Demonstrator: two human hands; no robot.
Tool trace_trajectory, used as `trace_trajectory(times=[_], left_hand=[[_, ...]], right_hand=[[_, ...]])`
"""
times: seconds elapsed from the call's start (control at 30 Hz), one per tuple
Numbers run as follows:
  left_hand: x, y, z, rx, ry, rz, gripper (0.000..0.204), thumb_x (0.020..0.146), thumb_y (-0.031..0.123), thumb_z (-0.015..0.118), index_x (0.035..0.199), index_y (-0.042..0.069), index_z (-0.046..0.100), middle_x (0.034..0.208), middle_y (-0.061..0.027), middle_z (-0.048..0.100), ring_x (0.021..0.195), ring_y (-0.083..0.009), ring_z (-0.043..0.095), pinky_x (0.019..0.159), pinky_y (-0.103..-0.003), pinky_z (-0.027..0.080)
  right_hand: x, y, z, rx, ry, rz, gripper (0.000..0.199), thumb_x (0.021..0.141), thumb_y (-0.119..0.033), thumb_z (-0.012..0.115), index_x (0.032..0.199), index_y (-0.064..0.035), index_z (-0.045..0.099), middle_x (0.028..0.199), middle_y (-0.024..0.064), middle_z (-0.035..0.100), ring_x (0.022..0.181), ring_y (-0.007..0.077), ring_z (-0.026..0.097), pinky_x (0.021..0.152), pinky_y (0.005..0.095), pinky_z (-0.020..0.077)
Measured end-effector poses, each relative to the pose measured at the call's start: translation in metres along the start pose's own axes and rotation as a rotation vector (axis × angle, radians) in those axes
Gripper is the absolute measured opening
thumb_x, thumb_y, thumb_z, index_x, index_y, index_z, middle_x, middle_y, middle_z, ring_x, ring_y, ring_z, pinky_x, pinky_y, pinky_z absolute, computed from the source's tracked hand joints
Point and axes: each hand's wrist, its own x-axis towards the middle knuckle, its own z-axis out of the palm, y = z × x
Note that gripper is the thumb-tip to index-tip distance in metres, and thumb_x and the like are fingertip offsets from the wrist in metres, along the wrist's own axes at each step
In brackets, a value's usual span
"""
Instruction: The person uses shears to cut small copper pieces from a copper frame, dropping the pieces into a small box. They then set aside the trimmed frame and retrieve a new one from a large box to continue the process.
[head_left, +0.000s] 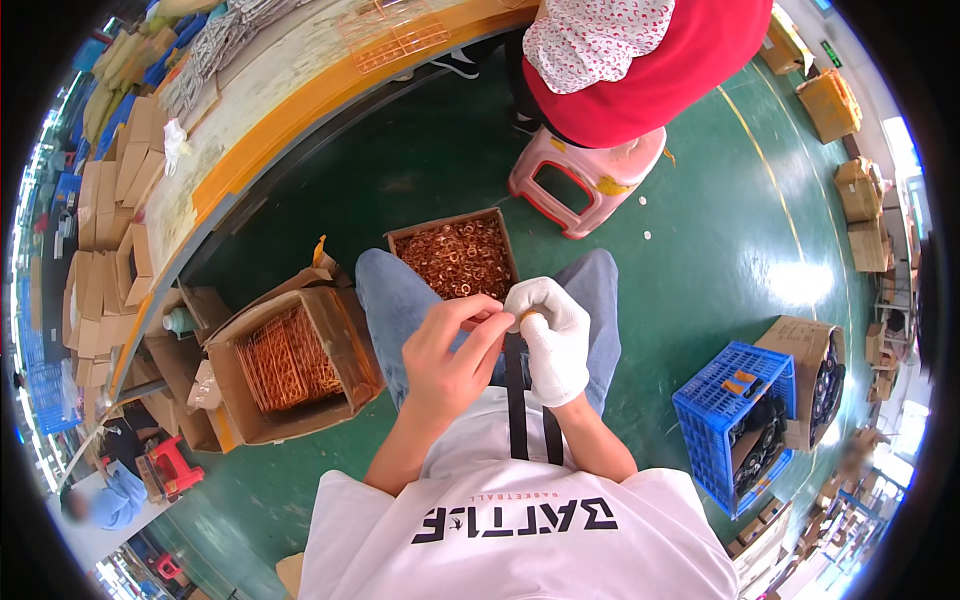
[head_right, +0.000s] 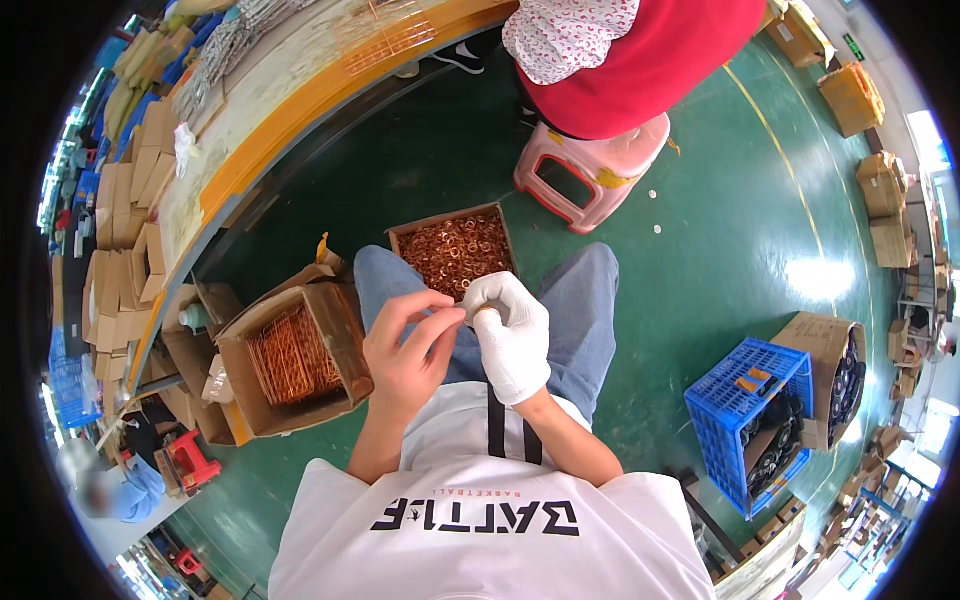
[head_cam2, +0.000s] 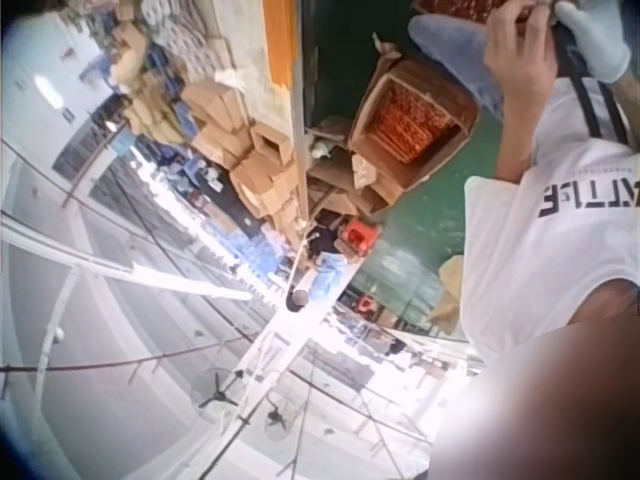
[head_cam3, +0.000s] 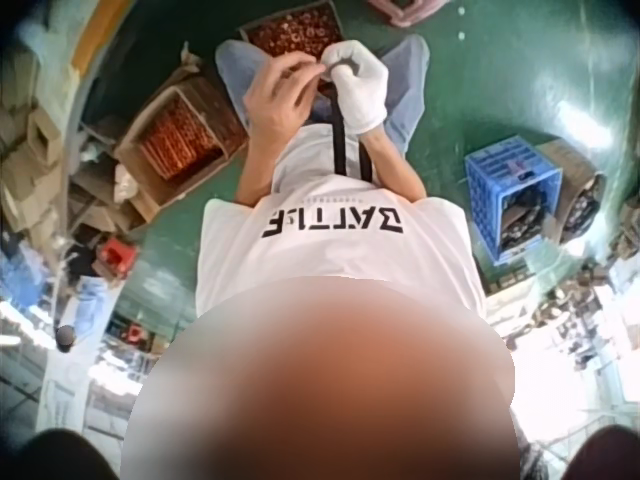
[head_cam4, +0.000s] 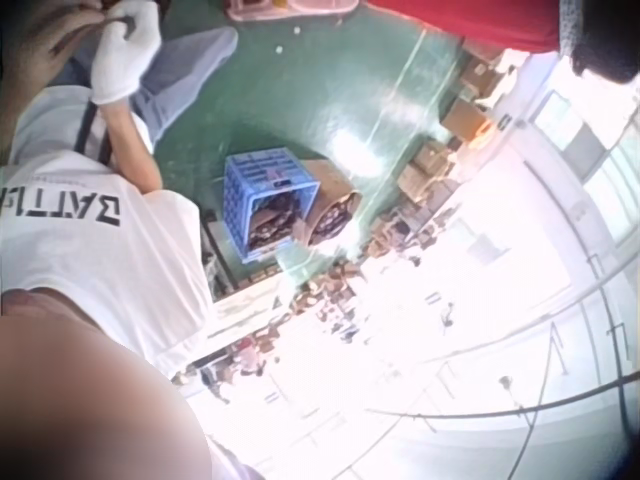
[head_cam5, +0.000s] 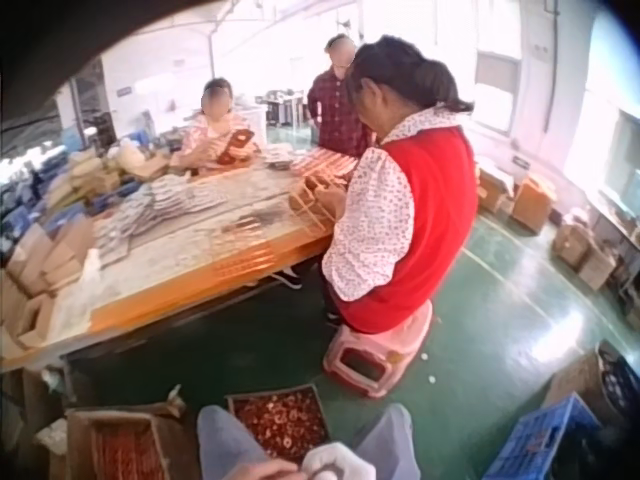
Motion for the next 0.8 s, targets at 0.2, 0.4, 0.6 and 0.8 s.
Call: trace_trajectory(times=[0.2, 0.4, 0.6, 0.8], left_hand=[[0.0, 0.0, -0.003, 0.012, 0.038, -0.052, 0.023, 0.065, -0.003, 0.073, 0.085, 0.006, 0.065, 0.086, -0.0042, 0.061, 0.07, -0.0188, 0.06, 0.055, -0.027, 0.049], [-0.003, -0.003, -0.006, -0.003, 0.03, -0.068, 0.02, 0.066, 0.001, 0.073, 0.083, 0.006, 0.064, 0.084, -0.004, 0.06, 0.07, -0.0198, 0.06, 0.055, -0.028, 0.049], [-0.003, -0.002, -0.013, -0.022, -0.012, -0.099, 0.02, 0.066, -0.003, 0.073, 0.083, 0.004, 0.065, 0.086, -0.006, 0.061, 0.07, -0.0196, 0.062, 0.059, -0.027, 0.05], [-0.001, 0.003, -0.017, 0.103, -0.059, -0.073, 0.019, 0.066, -0.003, 0.072, 0.081, 0.005, 0.064, 0.085, -0.0044, 0.061, 0.068, -0.019, 0.061, 0.057, -0.027, 0.05]], right_hand=[[-0.003, -0.001, 0.002, 0.035, -0.041, 0.06, 0.016, 0.074, 0.008, 0.041, 0.08, 0.0014, 0.054, 0.083, 0.0035, 0.056, 0.073, 0.0087, 0.051, 0.066, 0.022, 0.045], [-0.006, 0.001, 0.001, 0.068, -0.073, 0.094, 0.017, 0.076, 0.008, 0.041, 0.081, 0.0013, 0.055, 0.086, 0.0033, 0.056, 0.076, 0.0087, 0.052, 0.069, 0.0218, 0.0461], [-0.009, 0.005, 0.003, -0.121, -0.041, -0.024, 0.015, 0.074, 0.009, 0.044, 0.08, 0.0011, 0.055, 0.084, 0.0051, 0.056, 0.074, 0.0099, 0.053, 0.066, 0.0235, 0.0457], [-0.011, -0.003, 0.009, -0.541, -0.003, -0.322, 0.017, 0.068, 0.01, 0.051, 0.079, -0.001, 0.057, 0.082, 0.0114, 0.058, 0.069, 0.0231, 0.057, 0.063, 0.0294, 0.0462]])
